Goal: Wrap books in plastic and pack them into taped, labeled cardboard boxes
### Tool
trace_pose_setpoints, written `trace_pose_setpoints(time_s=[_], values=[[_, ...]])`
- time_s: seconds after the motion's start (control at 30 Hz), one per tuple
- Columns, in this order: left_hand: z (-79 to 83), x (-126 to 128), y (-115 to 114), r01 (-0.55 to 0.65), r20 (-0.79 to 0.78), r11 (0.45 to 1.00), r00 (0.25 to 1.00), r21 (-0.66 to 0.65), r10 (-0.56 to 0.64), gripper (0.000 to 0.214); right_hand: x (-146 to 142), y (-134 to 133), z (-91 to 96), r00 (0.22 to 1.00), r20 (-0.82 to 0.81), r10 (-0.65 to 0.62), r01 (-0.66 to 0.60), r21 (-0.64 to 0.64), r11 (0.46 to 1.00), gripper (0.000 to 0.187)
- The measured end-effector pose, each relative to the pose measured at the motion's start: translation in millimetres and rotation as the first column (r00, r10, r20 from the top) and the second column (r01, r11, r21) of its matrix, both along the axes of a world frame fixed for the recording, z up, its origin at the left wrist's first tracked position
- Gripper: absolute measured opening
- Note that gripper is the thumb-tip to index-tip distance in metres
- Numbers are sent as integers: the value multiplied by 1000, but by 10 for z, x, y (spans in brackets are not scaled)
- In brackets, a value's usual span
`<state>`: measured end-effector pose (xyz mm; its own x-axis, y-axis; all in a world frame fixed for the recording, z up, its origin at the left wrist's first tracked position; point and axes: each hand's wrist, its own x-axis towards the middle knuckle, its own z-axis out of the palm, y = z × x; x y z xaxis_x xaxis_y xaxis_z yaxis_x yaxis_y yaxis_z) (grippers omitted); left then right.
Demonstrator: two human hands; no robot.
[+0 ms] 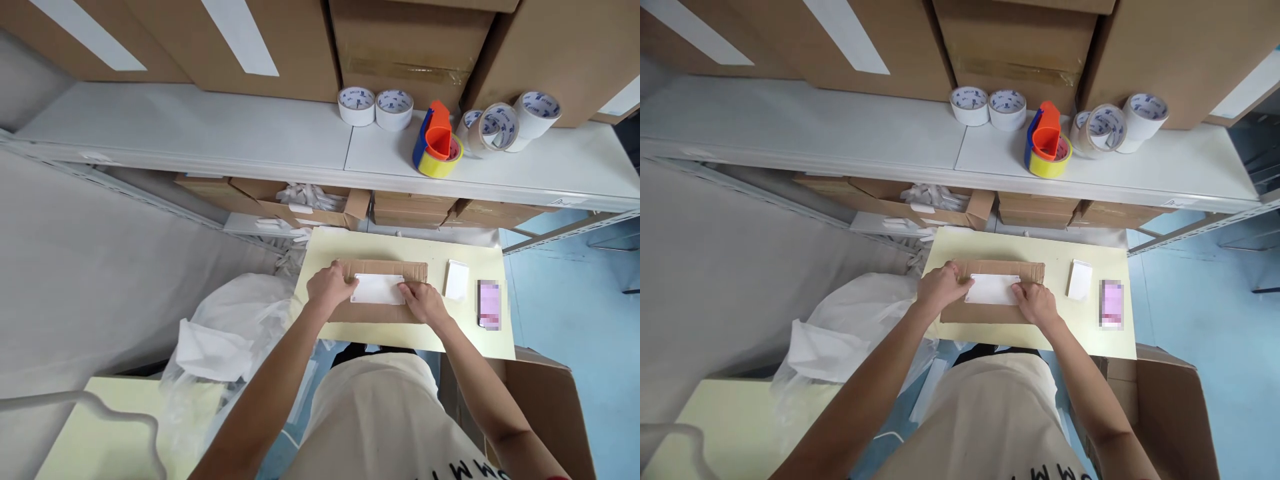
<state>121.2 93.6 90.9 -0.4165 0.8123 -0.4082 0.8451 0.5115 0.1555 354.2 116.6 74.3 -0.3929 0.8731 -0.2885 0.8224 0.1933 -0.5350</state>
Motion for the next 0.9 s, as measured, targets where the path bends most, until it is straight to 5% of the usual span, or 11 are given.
trace_pose_setpoints(time_s=[0.1, 0.2, 0.27, 0.4, 0.57, 0.67, 0.9], values=[[-10, 101, -100, 166, 12, 970, 985, 177, -171, 46, -15, 42, 18, 983, -82, 162, -150, 132, 980, 45], [-163, 223, -247, 471, 100, 810, 841, 349, -532, 56, -81, 30, -46, 894, -104, 437, -404, 235, 884, 69], [-301, 256, -338, 598, 109, 717, 736, 357, -668, 66, -97, 0, -125, 839, -45, 542, -519, 229, 824, 80], [-494, 182, -488, 661, 53, 682, 705, 312, -707, 81, 10, -64, -266, 820, 85, 566, -570, 224, 791, 82], [-552, 103, -675, 679, 44, 673, 694, 292, -719, 98, 48, -202, -310, 825, 126, 551, -561, 293, 774, 85], [-559, 77, -771, 686, 61, 670, 684, 285, -727, 93, 9, -343, -326, 807, 118, 579, -585, 292, 756, 80], [-502, -182, -888, 670, 38, 663, 693, 334, -720, 69, 297, -532, -276, 862, 203, 465, -507, 302, 807, 59]])
